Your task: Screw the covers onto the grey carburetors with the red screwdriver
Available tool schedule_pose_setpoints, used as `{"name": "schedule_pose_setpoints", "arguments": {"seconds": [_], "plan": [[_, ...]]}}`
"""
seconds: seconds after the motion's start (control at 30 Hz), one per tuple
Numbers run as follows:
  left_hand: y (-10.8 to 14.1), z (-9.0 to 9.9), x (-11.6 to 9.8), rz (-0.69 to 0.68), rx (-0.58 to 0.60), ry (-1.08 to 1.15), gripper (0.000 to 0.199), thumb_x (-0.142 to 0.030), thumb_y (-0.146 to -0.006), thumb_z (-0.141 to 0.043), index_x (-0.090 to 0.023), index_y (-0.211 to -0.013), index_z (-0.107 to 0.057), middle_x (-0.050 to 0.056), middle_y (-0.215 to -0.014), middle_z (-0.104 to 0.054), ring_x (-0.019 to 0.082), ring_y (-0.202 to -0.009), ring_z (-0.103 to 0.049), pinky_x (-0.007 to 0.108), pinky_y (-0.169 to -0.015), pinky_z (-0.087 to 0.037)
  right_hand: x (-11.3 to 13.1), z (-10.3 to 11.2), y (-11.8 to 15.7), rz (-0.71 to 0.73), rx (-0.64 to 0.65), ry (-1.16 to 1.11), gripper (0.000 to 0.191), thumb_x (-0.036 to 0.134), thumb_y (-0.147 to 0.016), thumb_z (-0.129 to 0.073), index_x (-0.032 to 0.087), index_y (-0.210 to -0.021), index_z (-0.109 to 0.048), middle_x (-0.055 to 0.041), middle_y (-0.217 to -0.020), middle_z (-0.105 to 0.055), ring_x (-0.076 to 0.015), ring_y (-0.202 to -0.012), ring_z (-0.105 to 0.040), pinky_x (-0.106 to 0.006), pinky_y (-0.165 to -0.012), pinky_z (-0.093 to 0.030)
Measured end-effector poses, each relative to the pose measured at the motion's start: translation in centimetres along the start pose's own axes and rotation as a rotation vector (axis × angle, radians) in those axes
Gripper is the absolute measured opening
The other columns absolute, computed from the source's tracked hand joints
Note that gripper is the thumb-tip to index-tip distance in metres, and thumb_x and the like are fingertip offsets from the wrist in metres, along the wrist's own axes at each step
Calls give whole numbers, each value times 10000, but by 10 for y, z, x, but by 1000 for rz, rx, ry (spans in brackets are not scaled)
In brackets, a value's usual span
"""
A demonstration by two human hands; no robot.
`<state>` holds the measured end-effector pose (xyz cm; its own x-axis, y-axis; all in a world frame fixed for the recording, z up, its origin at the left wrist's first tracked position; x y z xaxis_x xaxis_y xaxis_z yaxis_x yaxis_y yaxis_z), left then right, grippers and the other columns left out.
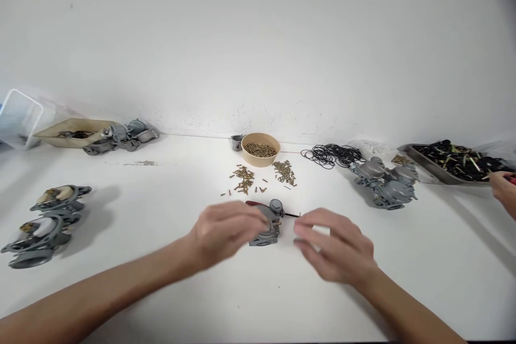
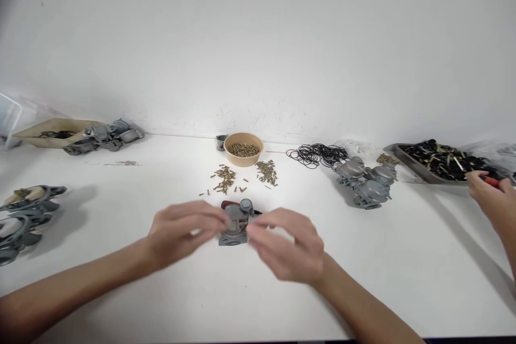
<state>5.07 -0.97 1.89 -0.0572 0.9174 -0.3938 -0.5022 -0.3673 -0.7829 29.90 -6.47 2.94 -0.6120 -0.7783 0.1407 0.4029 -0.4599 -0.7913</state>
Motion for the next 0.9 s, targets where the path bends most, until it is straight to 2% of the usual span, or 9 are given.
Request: {"name": "schedule_pose_setpoints", "arguments": {"seconds": [0.07, 0.17, 0.27, 0.37, 0.57, 0.67, 0.73, 0.83, 0.9], "plan": [[1, -7, -23, 55, 50, 147, 134, -71, -939, -664, -200, -961, -694, 54, -950, -802, 152, -807, -766, 232, -716, -664, 12, -1, 8, 49, 158, -50, 375, 192, -876, -736, 406, -1184, -750, -25, -950, -806, -244, -743, -764, -424, -648, -677], [7, -16, -38, 287, 41, 355, 145, -81, -899, -710, -218, -890, -664, 4, -841, -784, 135, -696, -740, 226, -648, -655, 20, -4, 18, 45, 345, -253, 430, 232, -947, -639, 425, -1330, -674, -19, -1000, -808, -263, -794, -781, -427, -652, -680], [9, -19, -33, 490, 35, 515, 120, -119, -876, -768, -207, -898, -689, 6, -841, -794, 143, -719, -756, 238, -686, -664, 21, 0, 14, 4, 335, -310, 489, 186, -973, -598, 415, -1405, -616, -22, -1032, -803, -249, -812, -784, -388, -672, -679], [9, -18, -26, 553, 46, 600, 104, -160, -869, -802, -190, -937, -729, 28, -851, -801, 152, -730, -764, 248, -698, -660, 22, 8, 0, 18, 292, -222, 495, 135, -982, -613, 360, -1423, -598, -33, -1016, -800, -216, -843, -771, -345, -700, -676], [11, -19, -28, 727, 161, 692, 104, -202, -883, -800, -172, -917, -707, 20, -763, -811, 163, -692, -785, 208, -654, -633, 20, 4, -8, 216, 205, -201, 258, 37, -974, -547, 40, -1184, -696, -138, -945, -754, -207, -881, -717, -338, -708, -648], [8, -16, -24, 654, 217, 628, 130, -189, -902, -779, -184, -1014, -714, 17, -833, -826, 161, -721, -793, 204, -689, -640, 13, -5, -1, 228, 109, -193, 224, -13, -931, -557, 53, -1080, -710, -118, -875, -715, -183, -771, -660, -318, -601, -587], [5, -9, -10, 471, 230, 453, 153, -164, -926, -745, -187, -1076, -725, 28, -917, -830, 146, -747, -788, 187, -691, -631, 7, -7, 1, 182, 70, -150, 205, -28, -901, -604, 81, -1035, -715, -105, -883, -709, -173, -765, -653, -315, -624, -584], [3, 9, 29, 114, 154, 51, 111, -121, -947, -693, -171, -1033, -743, 48, -920, -813, 121, -712, -748, 177, -642, -598, -2, -6, 0, 77, 38, -102, 180, -32, -865, -696, 109, -975, -717, -85, -891, -721, -157, -799, -678, -283, -688, -594], [7, 24, 61, 50, 91, -164, 61, -132, -936, -694, -164, -954, -743, 59, -881, -780, 133, -736, -723, 189, -602, -563, -8, -5, -3, 25, 11, -74, 206, -45, -852, -717, 117, -980, -718, -69, -866, -720, -137, -781, -679, -255, -680, -584]]}}
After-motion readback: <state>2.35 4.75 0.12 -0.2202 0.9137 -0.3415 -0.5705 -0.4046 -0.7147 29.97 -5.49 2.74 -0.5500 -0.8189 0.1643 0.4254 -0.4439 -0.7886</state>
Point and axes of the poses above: each hand's wrist, its own y-axis away from the middle knuckle, its own z-axis out of the back of the hand, x = y × z, the point moved 1 cm from there along -y, towards the middle knuckle
